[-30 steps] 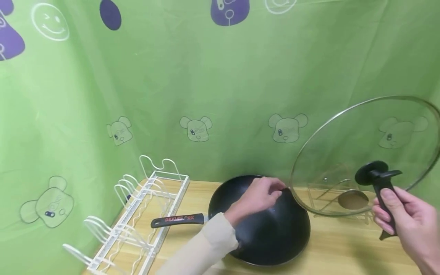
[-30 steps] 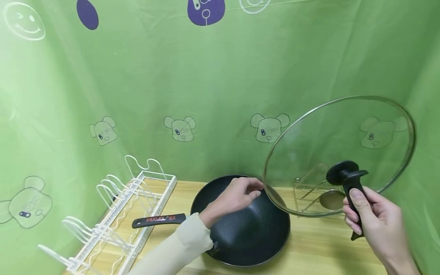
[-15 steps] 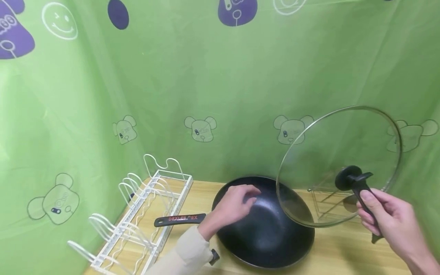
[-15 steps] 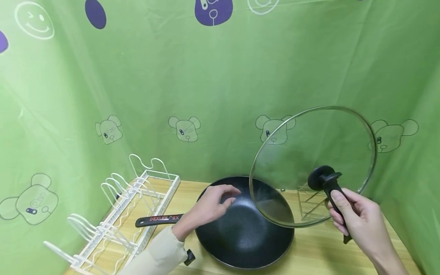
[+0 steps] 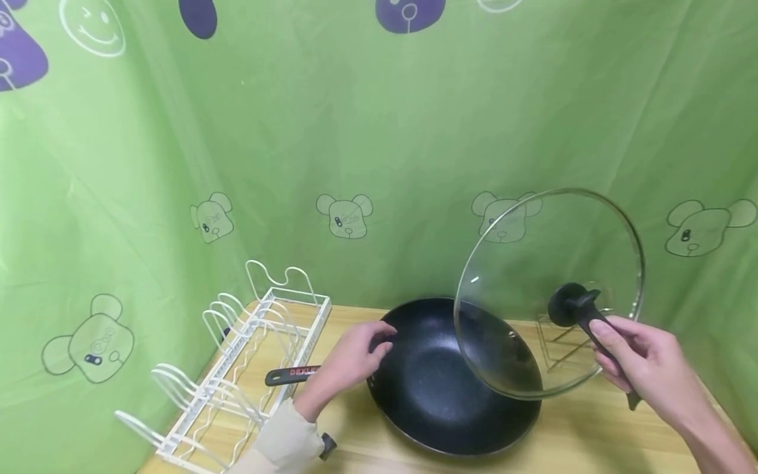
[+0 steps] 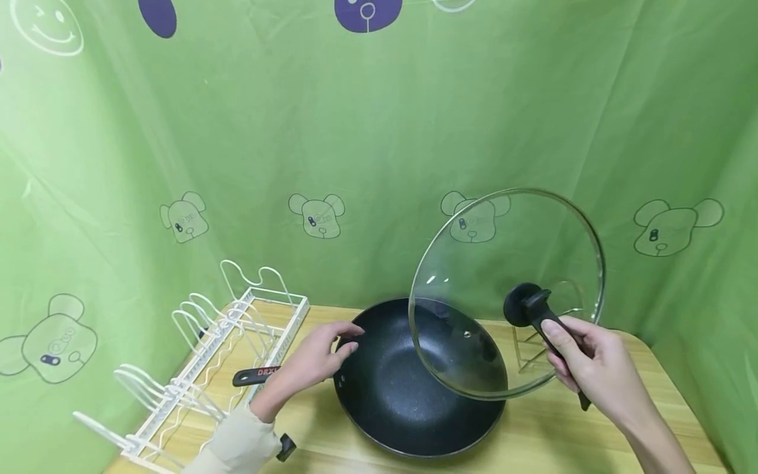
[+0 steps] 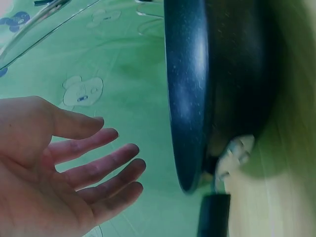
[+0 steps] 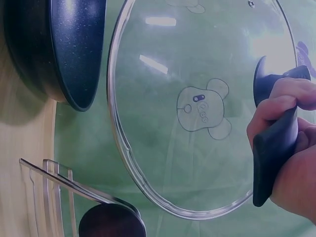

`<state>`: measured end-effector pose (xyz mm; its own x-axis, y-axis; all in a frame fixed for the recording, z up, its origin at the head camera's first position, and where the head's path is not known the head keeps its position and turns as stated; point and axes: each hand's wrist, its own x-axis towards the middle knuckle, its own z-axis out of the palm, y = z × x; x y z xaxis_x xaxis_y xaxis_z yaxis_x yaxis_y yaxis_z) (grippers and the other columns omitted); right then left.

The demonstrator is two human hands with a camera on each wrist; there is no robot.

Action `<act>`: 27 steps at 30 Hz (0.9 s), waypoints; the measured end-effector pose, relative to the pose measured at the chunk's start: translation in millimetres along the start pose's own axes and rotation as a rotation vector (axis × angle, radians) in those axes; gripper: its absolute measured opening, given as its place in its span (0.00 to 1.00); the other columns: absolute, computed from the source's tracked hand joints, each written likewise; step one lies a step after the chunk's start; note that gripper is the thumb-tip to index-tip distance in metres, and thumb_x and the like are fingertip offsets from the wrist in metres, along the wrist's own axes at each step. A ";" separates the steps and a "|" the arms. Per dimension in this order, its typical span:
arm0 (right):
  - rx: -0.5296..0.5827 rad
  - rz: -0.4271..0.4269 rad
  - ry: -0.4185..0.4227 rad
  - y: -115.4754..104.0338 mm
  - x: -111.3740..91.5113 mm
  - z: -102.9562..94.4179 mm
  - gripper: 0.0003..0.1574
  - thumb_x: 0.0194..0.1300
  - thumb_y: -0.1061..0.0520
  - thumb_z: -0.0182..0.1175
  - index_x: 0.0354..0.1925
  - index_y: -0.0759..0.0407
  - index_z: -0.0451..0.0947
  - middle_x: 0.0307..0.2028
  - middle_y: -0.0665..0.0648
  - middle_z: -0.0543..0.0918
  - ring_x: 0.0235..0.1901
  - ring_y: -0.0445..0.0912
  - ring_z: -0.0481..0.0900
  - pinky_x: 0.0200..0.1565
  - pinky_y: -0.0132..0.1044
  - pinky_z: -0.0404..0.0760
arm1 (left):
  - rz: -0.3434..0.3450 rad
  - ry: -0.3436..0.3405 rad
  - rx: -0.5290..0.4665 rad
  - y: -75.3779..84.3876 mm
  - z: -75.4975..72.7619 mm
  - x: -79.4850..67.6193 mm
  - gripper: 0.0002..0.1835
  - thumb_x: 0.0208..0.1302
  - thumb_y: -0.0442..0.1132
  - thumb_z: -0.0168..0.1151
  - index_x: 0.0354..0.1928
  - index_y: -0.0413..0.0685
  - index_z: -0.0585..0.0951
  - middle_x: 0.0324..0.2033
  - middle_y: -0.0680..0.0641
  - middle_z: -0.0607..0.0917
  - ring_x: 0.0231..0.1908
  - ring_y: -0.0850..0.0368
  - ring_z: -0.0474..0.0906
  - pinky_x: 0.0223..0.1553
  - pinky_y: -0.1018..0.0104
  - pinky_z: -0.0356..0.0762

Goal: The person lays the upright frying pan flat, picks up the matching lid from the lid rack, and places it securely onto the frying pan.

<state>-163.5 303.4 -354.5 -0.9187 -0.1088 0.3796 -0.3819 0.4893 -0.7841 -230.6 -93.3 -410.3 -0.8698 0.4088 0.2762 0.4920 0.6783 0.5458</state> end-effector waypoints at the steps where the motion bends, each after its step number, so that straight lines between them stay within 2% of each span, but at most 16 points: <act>1: -0.003 0.005 -0.001 -0.1 1.3 1.1 0.13 0.73 0.60 0.47 0.32 0.63 0.73 0.14 0.54 0.71 0.09 0.47 0.66 0.11 0.38 0.64 | -0.001 0.004 0.001 -2.6 -1.0 -1.9 0.15 0.64 0.37 0.58 0.52 0.47 0.79 0.48 0.50 0.82 0.50 0.57 0.77 0.54 0.61 0.73; 8: -0.033 0.019 -0.065 -2.3 10.3 8.8 0.13 0.72 0.58 0.49 0.29 0.62 0.72 0.14 0.55 0.71 0.09 0.46 0.67 0.11 0.38 0.65 | -0.044 0.008 0.037 -17.7 -10.0 -18.2 0.17 0.63 0.39 0.61 0.54 0.46 0.78 0.50 0.48 0.81 0.52 0.53 0.76 0.55 0.56 0.72; 16: -0.147 0.061 -0.125 -5.4 22.8 17.8 0.15 0.71 0.50 0.52 0.29 0.56 0.73 0.12 0.54 0.70 0.10 0.47 0.67 0.14 0.38 0.67 | -0.040 -0.012 0.069 -33.4 -22.1 -33.9 0.20 0.61 0.38 0.63 0.54 0.40 0.77 0.52 0.42 0.80 0.55 0.46 0.74 0.57 0.52 0.69; 23: -0.250 0.065 -0.146 -3.7 34.1 28.4 0.18 0.69 0.44 0.53 0.28 0.53 0.74 0.13 0.51 0.70 0.11 0.43 0.68 0.15 0.36 0.67 | -0.084 -0.056 0.158 -48.2 -26.9 -49.3 0.25 0.58 0.43 0.66 0.56 0.41 0.76 0.53 0.41 0.79 0.55 0.45 0.73 0.56 0.50 0.69; 27: -0.335 0.061 -0.157 -3.3 40.7 32.5 0.20 0.68 0.40 0.52 0.28 0.51 0.76 0.16 0.50 0.71 0.15 0.42 0.67 0.18 0.35 0.66 | -0.097 -0.077 0.186 -54.7 -29.0 -55.4 0.27 0.56 0.46 0.68 0.56 0.42 0.76 0.53 0.41 0.78 0.54 0.43 0.73 0.55 0.49 0.70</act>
<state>-202.9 269.2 -352.5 -0.9529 -0.1892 0.2372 -0.2959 0.7519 -0.5891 -210.3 -170.8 -432.5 -0.9116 0.3767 0.1644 0.4105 0.8146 0.4097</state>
